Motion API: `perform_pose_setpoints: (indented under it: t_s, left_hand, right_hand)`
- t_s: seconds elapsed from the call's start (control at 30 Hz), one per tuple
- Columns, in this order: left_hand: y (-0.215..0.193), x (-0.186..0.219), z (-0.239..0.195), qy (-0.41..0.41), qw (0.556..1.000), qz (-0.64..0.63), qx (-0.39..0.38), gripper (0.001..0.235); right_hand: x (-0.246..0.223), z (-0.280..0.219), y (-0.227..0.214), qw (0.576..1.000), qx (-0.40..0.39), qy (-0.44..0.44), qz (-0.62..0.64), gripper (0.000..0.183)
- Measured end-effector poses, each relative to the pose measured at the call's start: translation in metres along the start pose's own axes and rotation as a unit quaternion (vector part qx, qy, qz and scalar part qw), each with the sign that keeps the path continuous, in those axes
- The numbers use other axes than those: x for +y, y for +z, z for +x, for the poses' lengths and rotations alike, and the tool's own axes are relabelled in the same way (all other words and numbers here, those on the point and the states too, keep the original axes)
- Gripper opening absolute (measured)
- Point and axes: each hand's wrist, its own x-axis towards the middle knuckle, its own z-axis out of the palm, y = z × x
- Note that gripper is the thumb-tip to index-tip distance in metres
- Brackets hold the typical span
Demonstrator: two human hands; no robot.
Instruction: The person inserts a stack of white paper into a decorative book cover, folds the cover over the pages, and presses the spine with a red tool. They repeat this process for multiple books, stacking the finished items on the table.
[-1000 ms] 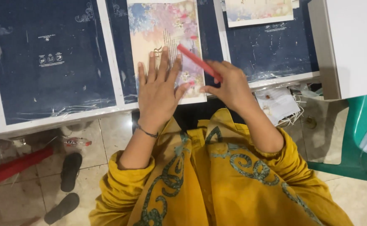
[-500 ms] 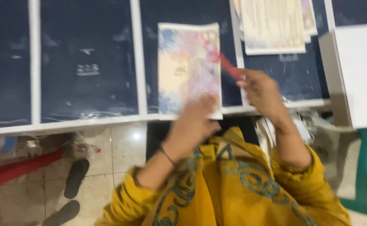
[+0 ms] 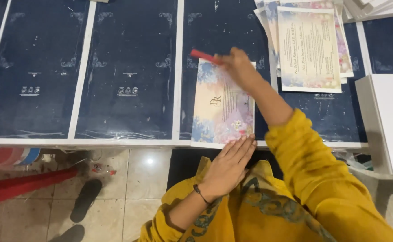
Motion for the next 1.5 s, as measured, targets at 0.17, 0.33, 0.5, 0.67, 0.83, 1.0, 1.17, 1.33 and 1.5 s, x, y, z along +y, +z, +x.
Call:
perform_pose_setpoints:
  t_s: [0.17, 0.33, 0.5, 0.67, 0.83, 1.0, 1.17, 1.33, 1.5]
  left_hand:
    - [0.007, -0.005, 0.0, 0.014, 1.0, 0.005, 0.013, 0.081]
    - [0.0, -0.011, 0.003, 0.037, 0.998, -0.035, -0.024, 0.057]
    - [-0.029, -0.031, 0.001, 0.028, 0.995, -0.065, 0.071, 0.066]
    - [-0.063, -0.064, -0.009, -0.081, 0.994, 0.053, 0.053, 0.071]
    - [-0.049, -0.059, -0.01, -0.085, 0.985, -0.049, 0.142, 0.07]
    - [-0.054, -0.056, -0.007, -0.114, 0.986, -0.069, 0.101, 0.105]
    - [-0.09, -0.052, 0.019, -0.228, 0.962, 0.095, -0.118, 0.088]
    - [-0.098, -0.081, 0.05, -0.28, 0.928, 0.133, -0.206, 0.093]
    - [-0.084, -0.105, 0.075, -0.194, 0.966, 0.125, -0.113, 0.097]
  right_hand:
    - [-0.111, -0.005, -0.059, 0.743, -0.094, 0.438, 0.498, 0.053]
    - [-0.17, -0.031, -0.126, 0.754, -0.366, 0.429, 0.337, 0.046]
    - [-0.067, -0.042, -0.102, 0.807, -0.056, 0.502, 0.306, 0.052]
    - [-0.031, -0.113, -0.054, 0.98, 0.005, 0.198, -0.003, 0.021]
    - [-0.073, -0.139, -0.079, 0.853, 0.016, 0.478, 0.208, 0.031]
    - [-0.076, -0.125, -0.162, 0.855, 0.027, 0.424, 0.298, 0.012]
    - [0.059, -0.145, -0.205, 0.883, 0.11, 0.433, 0.141, 0.019]
    - [0.083, -0.186, -0.197, 0.936, 0.122, 0.319, -0.089, 0.017]
    - [0.002, -0.194, -0.142, 0.958, -0.074, 0.274, 0.045, 0.023]
